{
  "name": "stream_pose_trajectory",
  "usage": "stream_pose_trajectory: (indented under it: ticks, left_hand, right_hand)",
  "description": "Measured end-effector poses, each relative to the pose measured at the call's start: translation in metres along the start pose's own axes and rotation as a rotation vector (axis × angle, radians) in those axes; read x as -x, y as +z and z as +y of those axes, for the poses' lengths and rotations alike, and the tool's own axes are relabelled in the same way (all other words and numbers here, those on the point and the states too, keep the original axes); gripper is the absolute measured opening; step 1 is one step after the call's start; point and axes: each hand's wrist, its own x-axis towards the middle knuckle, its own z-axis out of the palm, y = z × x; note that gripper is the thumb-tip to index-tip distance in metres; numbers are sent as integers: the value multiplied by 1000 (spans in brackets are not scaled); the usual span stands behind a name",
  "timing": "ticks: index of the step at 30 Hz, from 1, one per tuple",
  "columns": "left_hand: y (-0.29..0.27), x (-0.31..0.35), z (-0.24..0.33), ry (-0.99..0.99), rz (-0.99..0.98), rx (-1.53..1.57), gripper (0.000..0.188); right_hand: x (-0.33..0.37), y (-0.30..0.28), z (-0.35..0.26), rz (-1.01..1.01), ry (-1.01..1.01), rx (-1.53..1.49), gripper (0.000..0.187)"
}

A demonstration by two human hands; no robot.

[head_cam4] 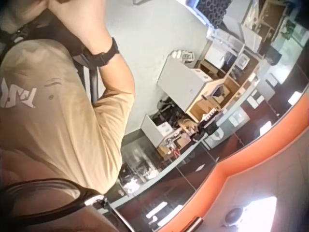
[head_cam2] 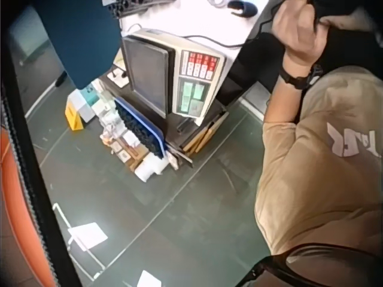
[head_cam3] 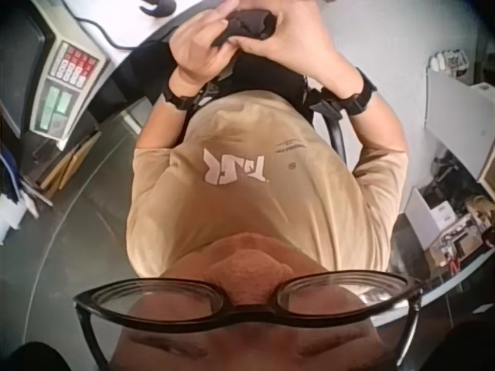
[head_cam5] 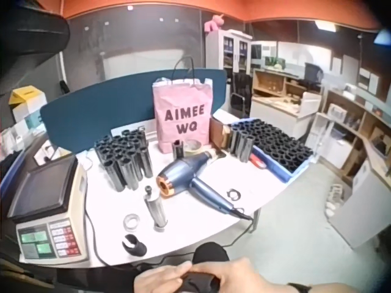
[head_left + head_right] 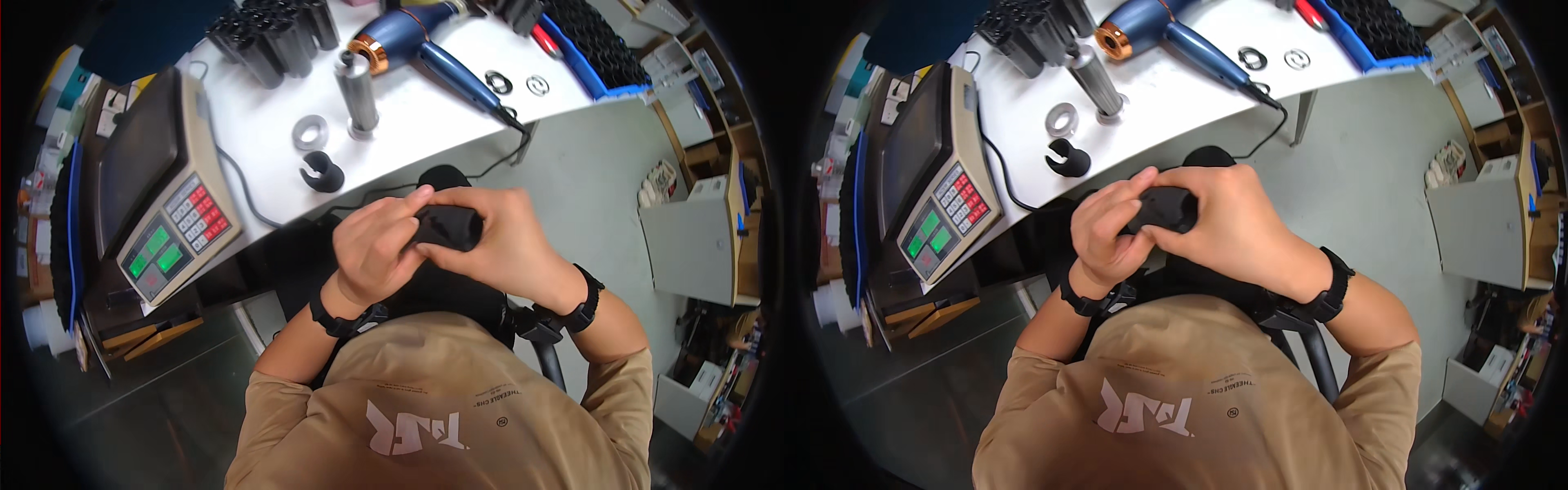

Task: Assembling internal components of a hairdryer, including the motor and wiring, and using a scale for quality control.

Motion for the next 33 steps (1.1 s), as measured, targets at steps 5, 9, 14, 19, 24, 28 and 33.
stream_pose_trajectory:
  ticks: [5, 9, 14, 19, 24, 28, 33]
  left_hand:
    - [-2, -27, -10, -3, -36, -18, 53]
    - [-8, -53, -9, -114, 51, -93, 73]
    - [31, -66, -31, -409, 372, -155, 79]
    - [56, -57, -57, -683, 418, -89, 71]
    - [58, -59, -58, -748, 345, -164, 62]
    - [64, -49, -56, -727, 299, -160, 58]
    - [63, -46, -58, -675, 307, -206, 60]
  right_hand:
    - [-21, -29, 6, -54, 137, -213, 43]
    - [-49, -57, 10, -27, 126, -306, 42]
    - [-86, -87, -7, 29, 64, -85, 42]
    - [-112, -100, -18, 21, -141, 124, 41]
    - [-134, -102, -46, -109, -170, 235, 37]
    - [-153, -97, -67, -217, -171, 397, 38]
    - [-174, -89, -76, -370, -326, 600, 42]
